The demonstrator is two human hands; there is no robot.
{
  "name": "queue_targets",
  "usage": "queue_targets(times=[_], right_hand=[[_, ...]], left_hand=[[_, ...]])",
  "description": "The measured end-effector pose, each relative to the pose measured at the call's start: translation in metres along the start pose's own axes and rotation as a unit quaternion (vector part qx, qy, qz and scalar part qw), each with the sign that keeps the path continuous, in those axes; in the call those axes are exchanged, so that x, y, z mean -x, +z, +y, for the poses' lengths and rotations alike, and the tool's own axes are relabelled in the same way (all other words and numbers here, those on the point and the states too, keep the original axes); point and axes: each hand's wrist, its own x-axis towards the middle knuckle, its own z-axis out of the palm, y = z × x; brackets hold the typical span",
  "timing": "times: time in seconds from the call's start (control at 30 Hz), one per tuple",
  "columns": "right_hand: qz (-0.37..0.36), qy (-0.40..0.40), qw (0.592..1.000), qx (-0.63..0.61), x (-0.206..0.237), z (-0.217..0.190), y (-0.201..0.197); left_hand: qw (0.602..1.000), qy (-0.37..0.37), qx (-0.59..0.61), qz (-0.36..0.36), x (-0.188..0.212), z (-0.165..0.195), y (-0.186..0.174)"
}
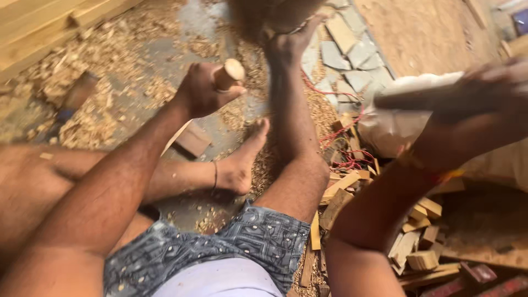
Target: The person carves a piece of wood using a chisel and a wooden mallet while sitting on a floor covered in wood shavings.
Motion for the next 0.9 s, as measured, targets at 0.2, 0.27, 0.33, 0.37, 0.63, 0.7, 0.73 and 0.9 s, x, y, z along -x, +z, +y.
queue_targets(times=[0.2, 0.27, 0.33, 0.37, 0.63, 0.7, 0.73, 0.9], right_hand=[[-0.185, 0.108, 0.942, -0.260, 0.035, -0.127, 0.014], [-0.426, 0.094, 0.882, -0.179, 0.074, -0.160, 0.014], [-0.432, 0.142, 0.867, -0.205, 0.092, -0.164, 0.016], [-0.406, 0.144, 0.874, -0.224, 0.098, -0.165, 0.016], [-0.393, 0.613, 0.489, -0.481, 0.160, -0.205, 0.019], [-0.377, 0.641, 0.425, -0.516, 0.187, -0.221, 0.021], [-0.368, 0.650, 0.392, -0.538, 0.197, -0.226, 0.022], [-0.385, 0.662, 0.333, -0.550, 0.221, -0.250, 0.023]], left_hand=[[0.998, 0.029, -0.058, -0.008, -0.003, -0.003, 0.004], [0.979, 0.080, -0.184, -0.044, 0.001, 0.005, 0.000], [0.996, 0.079, -0.045, 0.016, 0.019, 0.020, -0.011], [0.996, 0.073, 0.027, 0.049, 0.023, 0.027, -0.015], [0.983, -0.182, -0.028, -0.013, -0.039, -0.012, 0.024], [0.963, -0.262, -0.043, -0.051, -0.064, -0.043, 0.044], [0.950, -0.300, -0.054, -0.065, -0.076, -0.058, 0.051], [0.922, -0.174, -0.302, -0.171, -0.092, -0.103, 0.074]])
